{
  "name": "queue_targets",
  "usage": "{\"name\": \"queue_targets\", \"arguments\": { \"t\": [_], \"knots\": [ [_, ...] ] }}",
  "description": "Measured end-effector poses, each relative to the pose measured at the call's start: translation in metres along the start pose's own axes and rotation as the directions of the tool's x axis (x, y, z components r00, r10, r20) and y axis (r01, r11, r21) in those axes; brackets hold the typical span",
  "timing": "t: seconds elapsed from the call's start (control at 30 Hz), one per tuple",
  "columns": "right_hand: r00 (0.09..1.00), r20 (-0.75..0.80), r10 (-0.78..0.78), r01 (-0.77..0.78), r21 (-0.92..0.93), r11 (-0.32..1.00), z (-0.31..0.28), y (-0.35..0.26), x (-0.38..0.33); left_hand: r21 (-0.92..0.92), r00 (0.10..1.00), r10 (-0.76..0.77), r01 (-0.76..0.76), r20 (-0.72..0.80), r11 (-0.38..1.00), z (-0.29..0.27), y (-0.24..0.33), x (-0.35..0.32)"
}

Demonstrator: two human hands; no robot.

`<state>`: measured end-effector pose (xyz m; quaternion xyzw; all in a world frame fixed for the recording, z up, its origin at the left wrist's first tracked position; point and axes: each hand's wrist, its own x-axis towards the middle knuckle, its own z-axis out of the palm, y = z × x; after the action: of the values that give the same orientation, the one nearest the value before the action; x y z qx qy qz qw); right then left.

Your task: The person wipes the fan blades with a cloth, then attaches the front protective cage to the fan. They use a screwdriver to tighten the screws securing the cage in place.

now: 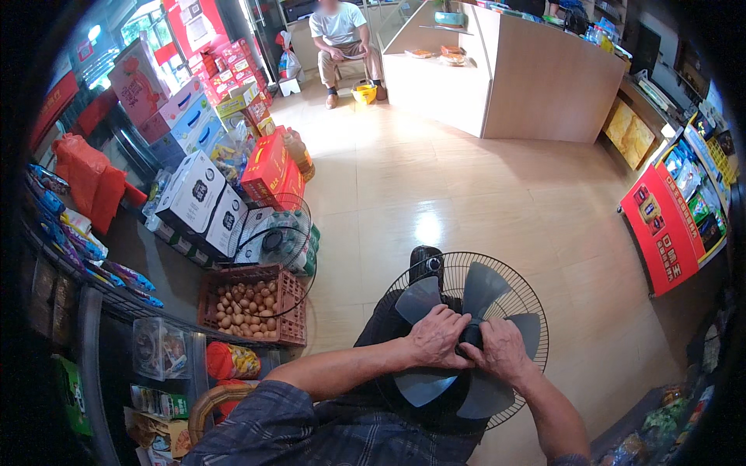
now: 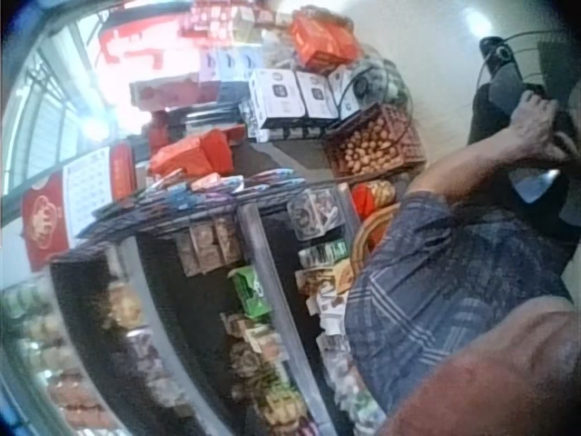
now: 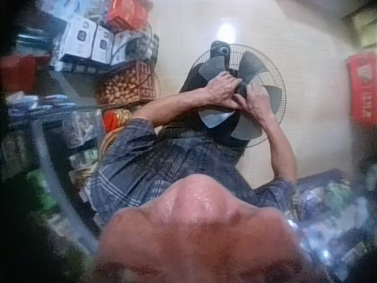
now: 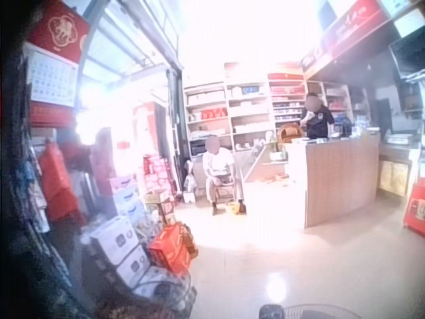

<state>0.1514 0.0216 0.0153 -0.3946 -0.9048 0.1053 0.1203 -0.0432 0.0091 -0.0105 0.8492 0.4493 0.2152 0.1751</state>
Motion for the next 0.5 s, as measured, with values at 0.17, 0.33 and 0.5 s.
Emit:
{"name": "queue_targets", "arguments": {
  "t": [0.17, 0.33, 0.5],
  "knots": [
    [0.996, 0.029, -0.080, 0.079, 0.017, 0.997, -0.001, 0.005, 0.001, -0.001, 1.000, 0.013, -0.013, 0.020, 1.000, 0.000, -0.001, -0.001],
    [0.989, 0.081, -0.122, 0.121, 0.017, 0.992, -0.007, 0.006, 0.003, 0.002, 0.999, 0.036, -0.036, 0.001, 0.999, -0.002, 0.000, -0.002],
    [0.994, 0.104, -0.042, 0.046, -0.038, 0.998, -0.010, 0.002, 0.005, -0.005, 0.999, 0.020, -0.020, 0.031, 1.000, -0.005, 0.000, 0.003]
  ]
}}
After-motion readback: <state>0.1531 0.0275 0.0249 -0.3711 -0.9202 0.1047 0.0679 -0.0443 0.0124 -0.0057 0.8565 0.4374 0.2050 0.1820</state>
